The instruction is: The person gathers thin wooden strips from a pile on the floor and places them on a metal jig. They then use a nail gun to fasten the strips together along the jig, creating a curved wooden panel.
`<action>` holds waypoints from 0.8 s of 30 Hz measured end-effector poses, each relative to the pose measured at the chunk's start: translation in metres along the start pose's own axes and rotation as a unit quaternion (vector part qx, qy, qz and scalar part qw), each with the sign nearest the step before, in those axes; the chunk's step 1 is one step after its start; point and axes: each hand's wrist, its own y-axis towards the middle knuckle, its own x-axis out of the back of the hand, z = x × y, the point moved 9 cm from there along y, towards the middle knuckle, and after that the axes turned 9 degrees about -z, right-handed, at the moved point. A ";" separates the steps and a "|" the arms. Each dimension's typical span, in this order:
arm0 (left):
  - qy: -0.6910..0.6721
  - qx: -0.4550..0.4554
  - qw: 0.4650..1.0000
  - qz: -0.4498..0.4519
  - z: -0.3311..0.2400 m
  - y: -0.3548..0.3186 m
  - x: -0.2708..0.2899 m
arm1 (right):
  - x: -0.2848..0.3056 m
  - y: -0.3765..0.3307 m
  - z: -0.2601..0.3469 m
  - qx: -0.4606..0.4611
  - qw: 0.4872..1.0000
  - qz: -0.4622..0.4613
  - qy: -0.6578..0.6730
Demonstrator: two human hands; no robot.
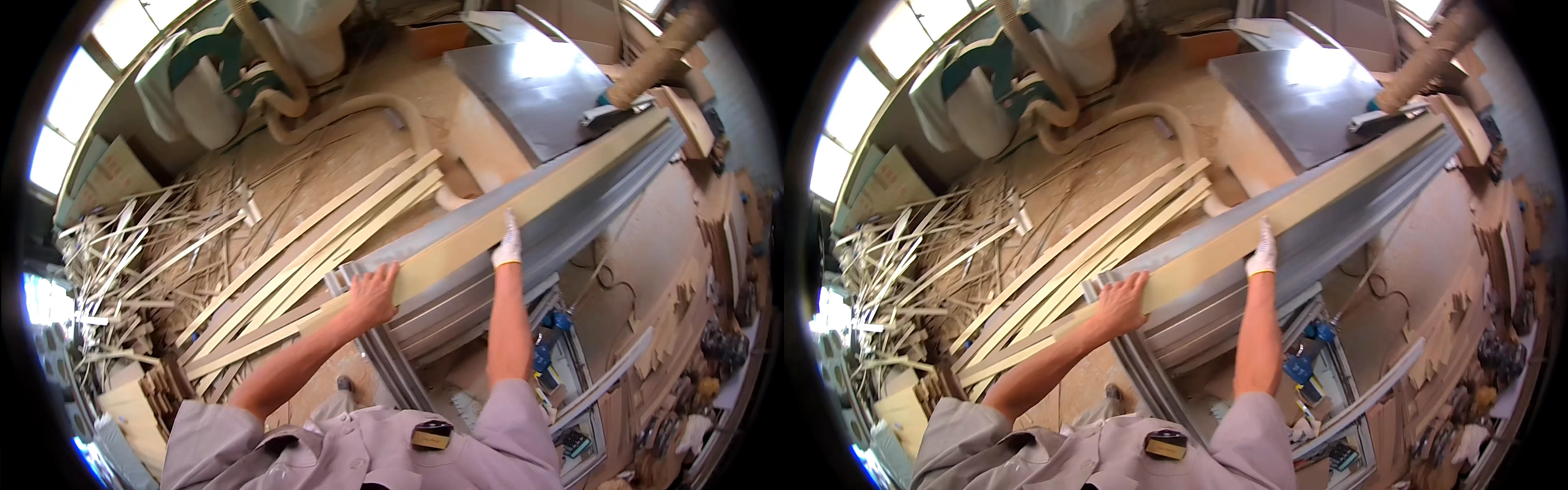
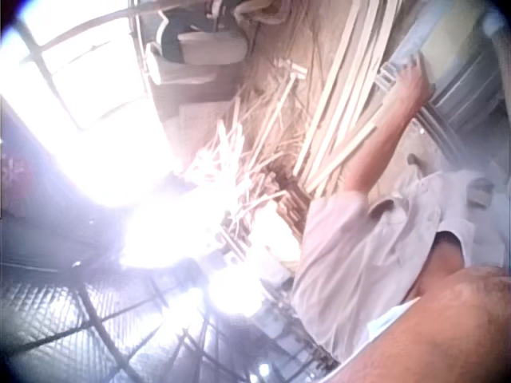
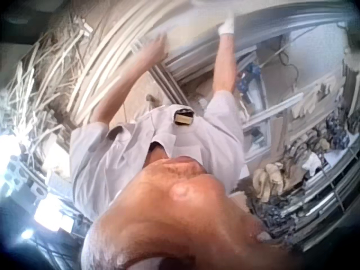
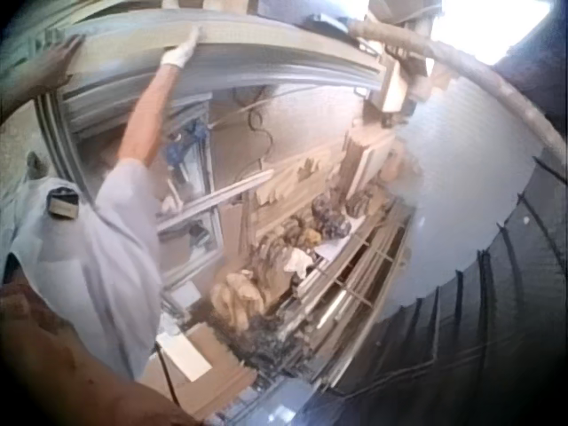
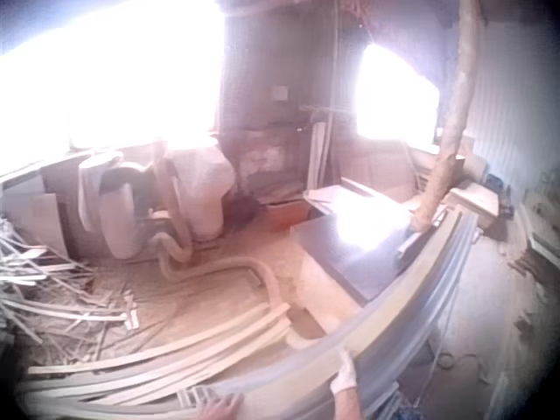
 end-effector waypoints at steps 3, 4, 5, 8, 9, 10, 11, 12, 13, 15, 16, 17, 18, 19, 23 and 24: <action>-0.029 -0.007 0.999 0.016 -0.009 0.006 -0.006 | 0.024 0.036 0.004 0.035 0.999 0.005 0.036; -0.040 0.002 0.999 0.035 -0.008 0.006 -0.011 | 0.027 0.043 0.001 0.028 0.998 0.011 0.055; -0.035 0.001 0.999 0.031 -0.008 0.006 -0.006 | 0.025 0.042 0.001 0.048 0.998 0.002 0.051; -0.055 0.000 0.998 -0.013 0.013 -0.005 -0.004 | -0.012 0.009 -0.007 0.071 0.997 -0.019 0.026; -0.071 -0.026 0.997 -0.003 -0.001 0.005 -0.006 | 0.020 0.039 0.004 0.071 0.997 0.013 0.038; -0.075 -0.011 0.997 -0.001 0.004 0.005 -0.010 | 0.014 0.032 -0.003 0.069 0.997 0.007 0.016; -0.071 -0.007 0.997 -0.040 0.010 -0.004 -0.010 | -0.001 0.016 -0.010 0.045 0.999 0.025 -0.018; -0.091 0.004 0.996 0.010 0.006 -0.002 -0.012 | 0.005 0.019 -0.005 0.057 0.997 0.050 -0.029; -0.103 -0.011 0.995 -0.002 0.008 -0.001 -0.024 | 0.014 0.021 -0.007 0.025 0.997 0.051 -0.044; -0.069 -0.016 0.997 -0.009 0.003 -0.001 -0.028 | 0.028 0.026 0.005 0.035 0.993 0.059 -0.094; -0.029 -0.035 0.997 -0.055 -0.005 -0.006 -0.014 | 0.045 0.035 0.012 0.043 0.993 0.050 -0.098; 0.012 -0.048 0.994 -0.097 -0.006 -0.021 -0.004 | 0.052 0.027 0.005 0.015 0.995 0.023 -0.101; -0.026 -0.051 0.989 -0.136 -0.007 -0.032 0.012 | 0.055 0.025 0.009 -0.002 0.995 0.003 -0.099; -0.064 -0.056 0.981 -0.176 -0.004 -0.049 0.027 | 0.059 0.018 0.008 -0.013 0.995 -0.003 -0.102; -0.212 -0.084 0.927 -0.297 0.036 -0.147 0.076 | 0.047 -0.070 0.036 0.162 0.940 -0.082 -0.289; -0.233 -0.080 0.918 -0.311 0.053 -0.174 0.085 | 0.069 -0.066 0.059 0.210 0.925 -0.112 -0.295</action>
